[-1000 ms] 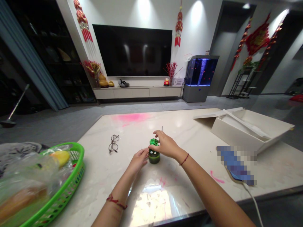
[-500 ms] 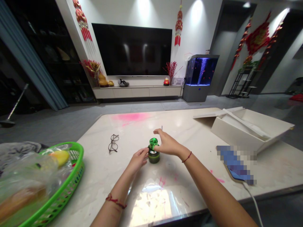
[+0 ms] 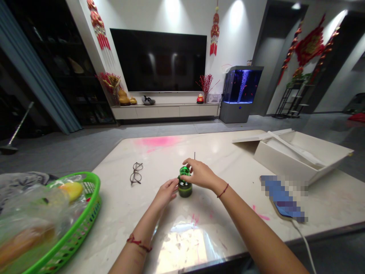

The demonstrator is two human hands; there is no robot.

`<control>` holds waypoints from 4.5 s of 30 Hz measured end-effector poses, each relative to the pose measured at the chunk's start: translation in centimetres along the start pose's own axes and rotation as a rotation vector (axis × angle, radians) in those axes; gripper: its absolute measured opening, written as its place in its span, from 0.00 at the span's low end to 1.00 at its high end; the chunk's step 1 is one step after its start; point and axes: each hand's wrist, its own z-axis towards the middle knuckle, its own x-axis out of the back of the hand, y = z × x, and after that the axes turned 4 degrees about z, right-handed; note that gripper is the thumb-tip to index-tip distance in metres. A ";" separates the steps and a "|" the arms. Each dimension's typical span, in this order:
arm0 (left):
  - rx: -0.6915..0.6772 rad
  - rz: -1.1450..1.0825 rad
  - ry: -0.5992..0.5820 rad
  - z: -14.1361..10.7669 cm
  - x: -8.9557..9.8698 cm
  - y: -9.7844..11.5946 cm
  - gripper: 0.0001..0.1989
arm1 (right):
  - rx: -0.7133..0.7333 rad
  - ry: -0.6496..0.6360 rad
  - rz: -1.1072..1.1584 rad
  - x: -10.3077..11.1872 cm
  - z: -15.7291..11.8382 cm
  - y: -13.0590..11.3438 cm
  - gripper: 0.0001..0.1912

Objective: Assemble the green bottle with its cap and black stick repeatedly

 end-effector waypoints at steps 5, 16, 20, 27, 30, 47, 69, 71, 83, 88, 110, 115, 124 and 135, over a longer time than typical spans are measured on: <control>0.010 -0.002 0.004 -0.1 0.0 0.1 0.23 | 0.071 -0.009 0.020 -0.1 0.1 0.2 0.16; 0.006 0.003 0.006 -0.2 0.0 0.2 0.23 | 0.070 -0.008 0.079 -0.1 -0.2 -0.3 0.28; 0.007 -0.007 0.014 -0.3 0.0 0.3 0.24 | -0.024 0.037 -0.041 -0.6 -0.1 -0.2 0.23; 0.003 0.003 0.011 -0.3 0.0 0.2 0.23 | 0.026 0.011 -0.075 -0.7 0.0 -0.5 0.15; 0.000 0.002 0.011 -0.2 -0.1 0.2 0.23 | 0.049 -0.009 -0.052 -0.5 0.0 -0.6 0.16; 0.004 0.025 0.028 -0.2 -0.2 0.3 0.23 | 0.122 -0.002 -0.013 -0.7 0.2 -0.9 0.16; 0.010 0.040 0.036 -0.5 -0.5 0.8 0.19 | -0.008 0.066 -0.132 0.2 -0.2 -1.1 0.22; 0.009 0.044 0.033 -0.5 -0.5 0.7 0.19 | 0.034 0.026 -0.042 0.3 -0.1 -0.9 0.21; -0.015 0.044 0.019 -0.3 -0.4 0.3 0.19 | -0.036 0.050 0.009 0.3 -0.2 -1.0 0.26; -0.010 0.042 0.024 -0.3 -0.4 0.3 0.20 | 0.107 0.011 0.140 0.2 -0.1 -0.9 0.28; -0.010 0.049 0.024 -0.5 -0.4 0.5 0.19 | 0.046 0.045 0.061 0.4 0.0 -0.6 0.17; -0.005 0.047 0.029 -0.4 -0.4 0.4 0.20 | 0.020 0.018 -0.011 0.5 -0.1 -0.5 0.17; -0.005 0.058 0.017 -0.2 -0.4 0.4 0.20 | 0.138 -0.034 0.081 0.4 -0.1 -0.8 0.18; -0.002 0.064 0.025 -0.7 -0.5 0.8 0.20 | 0.005 0.122 -0.130 0.2 0.1 -1.0 0.16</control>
